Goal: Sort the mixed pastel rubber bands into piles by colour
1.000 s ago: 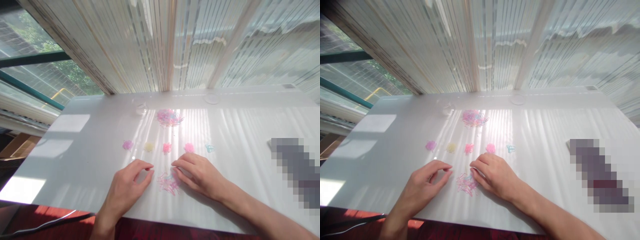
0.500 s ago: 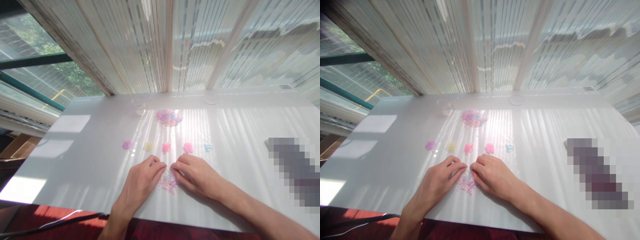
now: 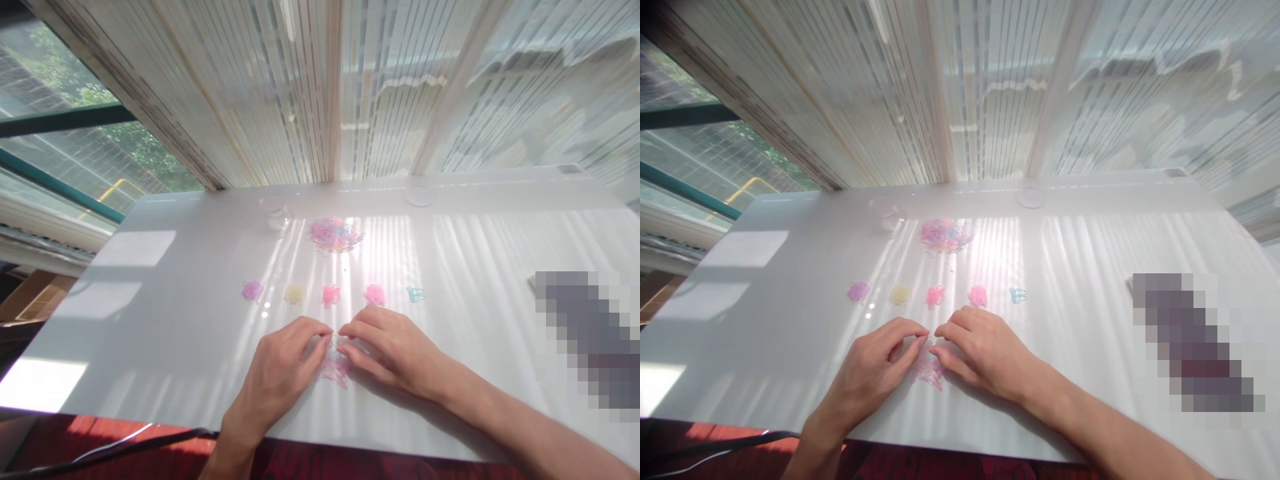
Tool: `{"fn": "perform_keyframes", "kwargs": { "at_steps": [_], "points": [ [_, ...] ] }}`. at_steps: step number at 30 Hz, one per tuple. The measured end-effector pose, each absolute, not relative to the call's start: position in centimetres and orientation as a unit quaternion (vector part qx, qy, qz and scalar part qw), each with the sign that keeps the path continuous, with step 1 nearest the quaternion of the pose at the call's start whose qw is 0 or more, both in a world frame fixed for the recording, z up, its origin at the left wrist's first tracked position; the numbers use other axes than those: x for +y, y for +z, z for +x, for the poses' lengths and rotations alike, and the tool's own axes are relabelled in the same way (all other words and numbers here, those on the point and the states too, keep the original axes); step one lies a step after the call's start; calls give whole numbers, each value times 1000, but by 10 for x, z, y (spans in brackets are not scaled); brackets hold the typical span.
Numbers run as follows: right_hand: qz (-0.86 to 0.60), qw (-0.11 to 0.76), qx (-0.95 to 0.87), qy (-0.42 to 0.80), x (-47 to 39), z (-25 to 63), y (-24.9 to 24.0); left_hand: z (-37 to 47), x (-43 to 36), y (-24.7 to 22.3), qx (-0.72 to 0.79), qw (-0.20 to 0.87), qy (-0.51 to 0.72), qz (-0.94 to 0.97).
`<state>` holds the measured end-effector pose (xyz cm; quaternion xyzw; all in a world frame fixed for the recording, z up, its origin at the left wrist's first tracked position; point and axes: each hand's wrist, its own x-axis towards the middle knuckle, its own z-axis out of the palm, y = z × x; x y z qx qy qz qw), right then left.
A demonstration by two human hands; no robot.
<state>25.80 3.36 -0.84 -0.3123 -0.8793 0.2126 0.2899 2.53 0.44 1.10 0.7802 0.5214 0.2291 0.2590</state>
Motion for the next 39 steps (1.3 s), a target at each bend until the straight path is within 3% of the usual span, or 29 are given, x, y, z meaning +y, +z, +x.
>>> {"fn": "perform_keyframes", "kwargs": {
  "at_steps": [24,28,33,39],
  "points": [
    [-313,317,-876,184,36,256,-4,24,-1,7,533,285,290,742],
    [-317,314,-877,177,37,257,-3,16,6,8,573,220,326,719],
    [-317,312,-876,185,37,257,-3,0,21,15,723,41,303,620],
    [-318,307,-877,189,36,257,-6,-2,28,14,766,7,225,602]
  ]
}}
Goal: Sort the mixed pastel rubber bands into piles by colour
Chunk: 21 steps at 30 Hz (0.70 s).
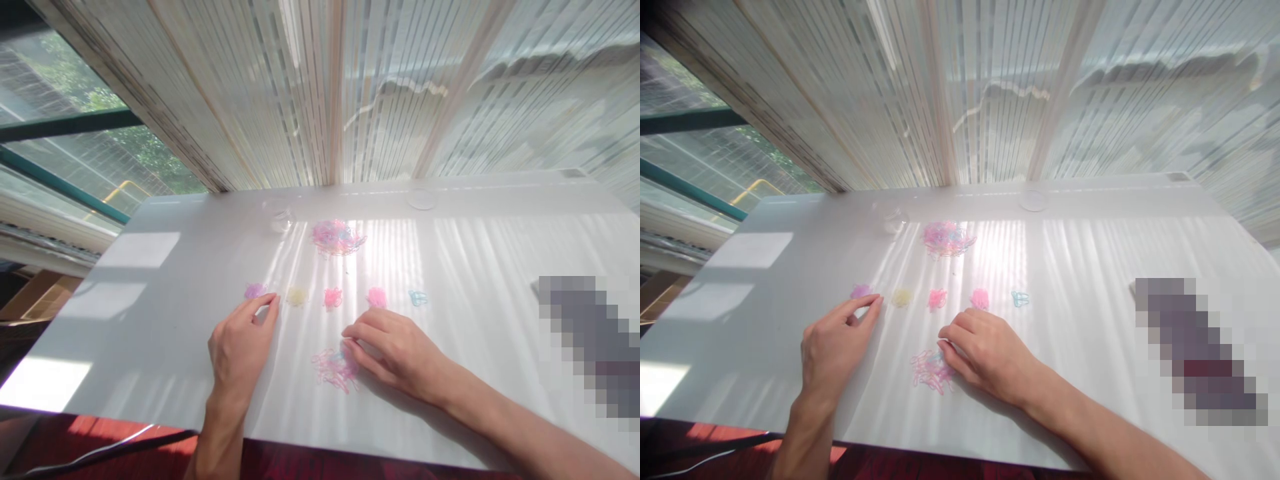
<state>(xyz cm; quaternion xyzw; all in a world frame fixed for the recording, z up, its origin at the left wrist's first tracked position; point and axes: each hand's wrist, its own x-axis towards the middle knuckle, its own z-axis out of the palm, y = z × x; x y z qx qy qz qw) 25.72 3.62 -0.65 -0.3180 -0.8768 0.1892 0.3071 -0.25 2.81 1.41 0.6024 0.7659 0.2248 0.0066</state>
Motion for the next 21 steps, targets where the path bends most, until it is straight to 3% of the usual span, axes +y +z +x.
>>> {"fn": "perform_keyframes", "kwargs": {
  "at_steps": [21],
  "points": [
    [-320,276,-885,196,35,258,-7,5,42,16,743,82,121,653]
  ]
}}
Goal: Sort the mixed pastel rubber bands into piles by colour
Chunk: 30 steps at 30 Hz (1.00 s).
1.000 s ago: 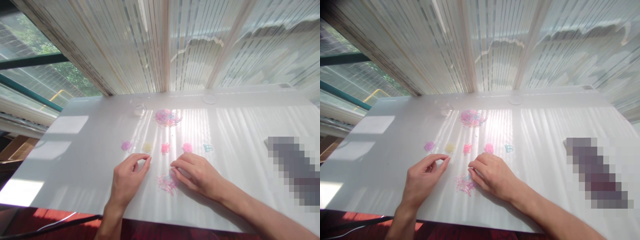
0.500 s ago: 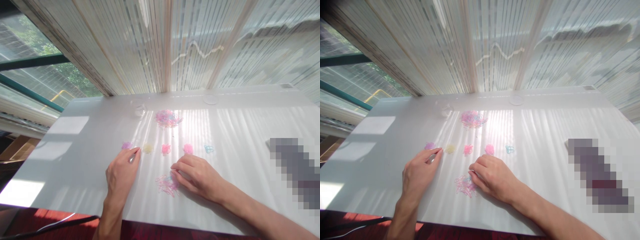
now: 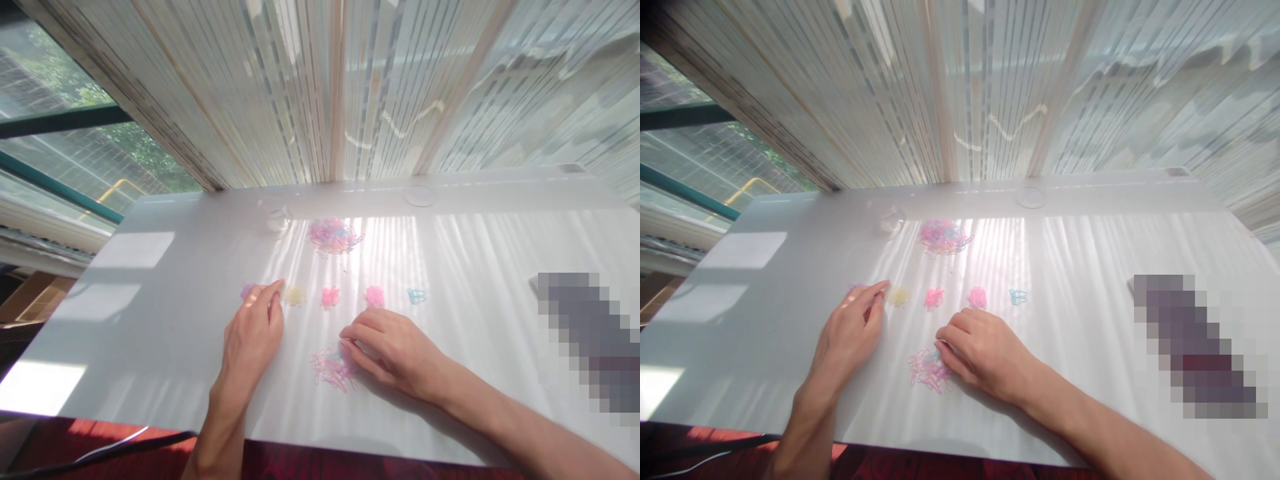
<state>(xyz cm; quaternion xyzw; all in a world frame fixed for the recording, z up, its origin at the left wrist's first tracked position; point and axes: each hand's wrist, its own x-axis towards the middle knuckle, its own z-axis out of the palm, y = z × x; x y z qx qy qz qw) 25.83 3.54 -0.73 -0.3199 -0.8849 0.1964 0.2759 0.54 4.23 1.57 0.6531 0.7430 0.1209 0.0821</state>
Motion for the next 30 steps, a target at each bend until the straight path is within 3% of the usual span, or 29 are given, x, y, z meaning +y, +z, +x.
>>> {"fn": "perform_keyframes", "kwargs": {
  "at_steps": [20,23,27,30],
  "points": [
    [-316,276,-889,182,36,257,-6,1,30,20,732,89,177,652],
    [-325,271,-887,185,36,258,-7,-1,16,21,667,149,201,702],
    [-327,260,-887,197,36,258,-6,0,-3,19,561,269,143,770],
    [-323,235,-892,210,36,258,-4,0,-11,17,546,291,127,775]
  ]
}}
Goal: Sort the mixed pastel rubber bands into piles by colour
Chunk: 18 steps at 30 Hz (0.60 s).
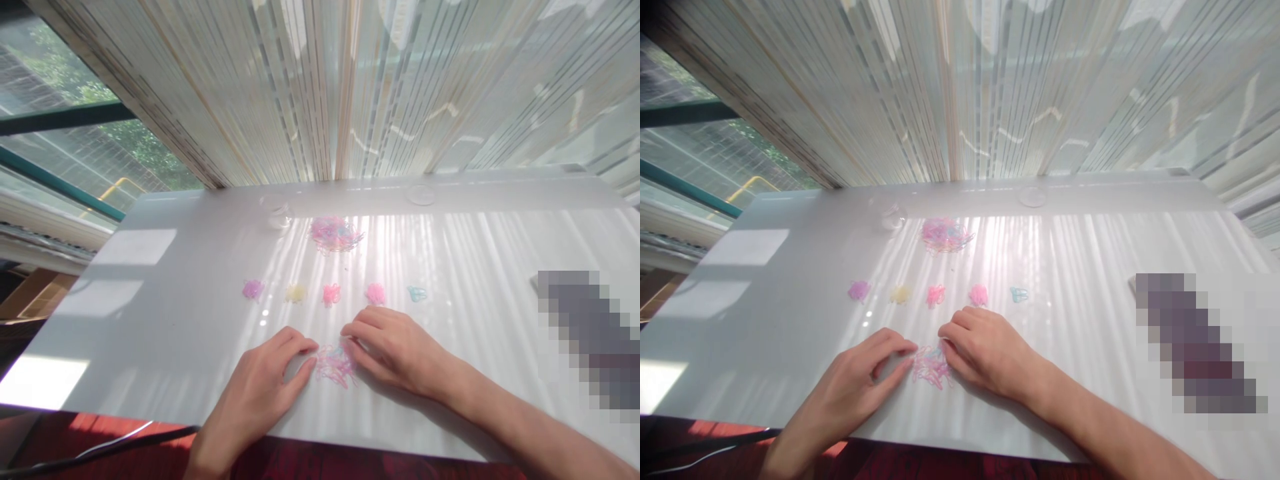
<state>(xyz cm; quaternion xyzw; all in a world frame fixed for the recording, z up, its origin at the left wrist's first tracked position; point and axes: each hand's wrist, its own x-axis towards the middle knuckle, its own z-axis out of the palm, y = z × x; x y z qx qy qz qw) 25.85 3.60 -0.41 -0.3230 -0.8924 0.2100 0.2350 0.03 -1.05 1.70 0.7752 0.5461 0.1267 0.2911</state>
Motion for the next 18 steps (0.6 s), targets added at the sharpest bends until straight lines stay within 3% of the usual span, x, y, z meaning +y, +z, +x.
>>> {"fn": "perform_keyframes", "kwargs": {
  "at_steps": [7,18],
  "points": [
    [-311,176,-900,251,36,259,-1,8,-13,12,539,280,146,781],
    [-306,182,-905,233,34,257,-5,9,-11,11,528,270,169,788]
  ]
}}
